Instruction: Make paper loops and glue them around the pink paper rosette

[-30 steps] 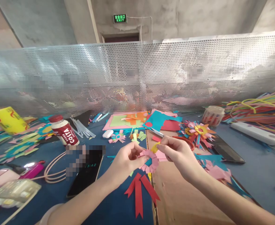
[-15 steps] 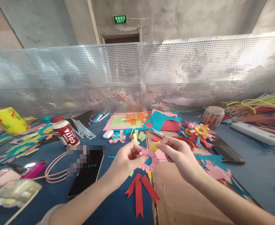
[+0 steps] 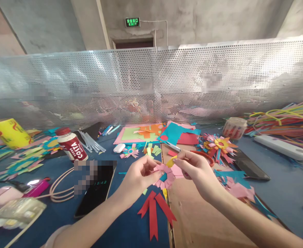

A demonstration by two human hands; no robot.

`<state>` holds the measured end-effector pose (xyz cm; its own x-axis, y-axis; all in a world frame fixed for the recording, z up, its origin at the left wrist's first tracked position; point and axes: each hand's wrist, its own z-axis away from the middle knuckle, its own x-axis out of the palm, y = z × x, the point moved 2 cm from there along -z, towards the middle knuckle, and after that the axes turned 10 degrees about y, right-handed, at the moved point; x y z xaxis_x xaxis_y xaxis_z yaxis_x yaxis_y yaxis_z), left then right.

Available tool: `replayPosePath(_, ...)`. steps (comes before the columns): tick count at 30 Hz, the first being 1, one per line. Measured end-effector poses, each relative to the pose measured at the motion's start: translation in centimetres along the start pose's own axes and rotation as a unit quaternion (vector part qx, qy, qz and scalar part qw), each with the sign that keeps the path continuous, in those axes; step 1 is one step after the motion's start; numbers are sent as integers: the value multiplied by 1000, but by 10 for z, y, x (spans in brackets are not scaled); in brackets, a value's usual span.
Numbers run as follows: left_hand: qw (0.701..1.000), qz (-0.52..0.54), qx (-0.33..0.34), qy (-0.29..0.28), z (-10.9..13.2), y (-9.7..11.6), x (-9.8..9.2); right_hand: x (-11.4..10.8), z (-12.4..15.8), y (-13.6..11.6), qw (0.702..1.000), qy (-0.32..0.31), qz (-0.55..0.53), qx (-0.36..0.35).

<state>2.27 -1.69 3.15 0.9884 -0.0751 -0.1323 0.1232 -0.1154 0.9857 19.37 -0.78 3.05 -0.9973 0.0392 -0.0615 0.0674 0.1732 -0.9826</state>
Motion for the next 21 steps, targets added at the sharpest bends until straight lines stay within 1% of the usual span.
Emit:
replayPosePath(8, 1000, -7, 5, 16, 1, -1, 0, 1, -1, -1, 1000, -3, 0, 5)
replayPosePath(13, 1000, 1, 2, 8, 1, -1, -1, 1, -1, -1, 999, -16, -15, 24)
replayPosePath(16, 1000, 4, 1, 13, 1, -1, -1, 0, -1, 0, 999, -25, -31, 36)
replayPosePath(21, 1000, -5, 1, 19, 2, 0, 0, 1, -1, 1, 999, -25, -20, 24)
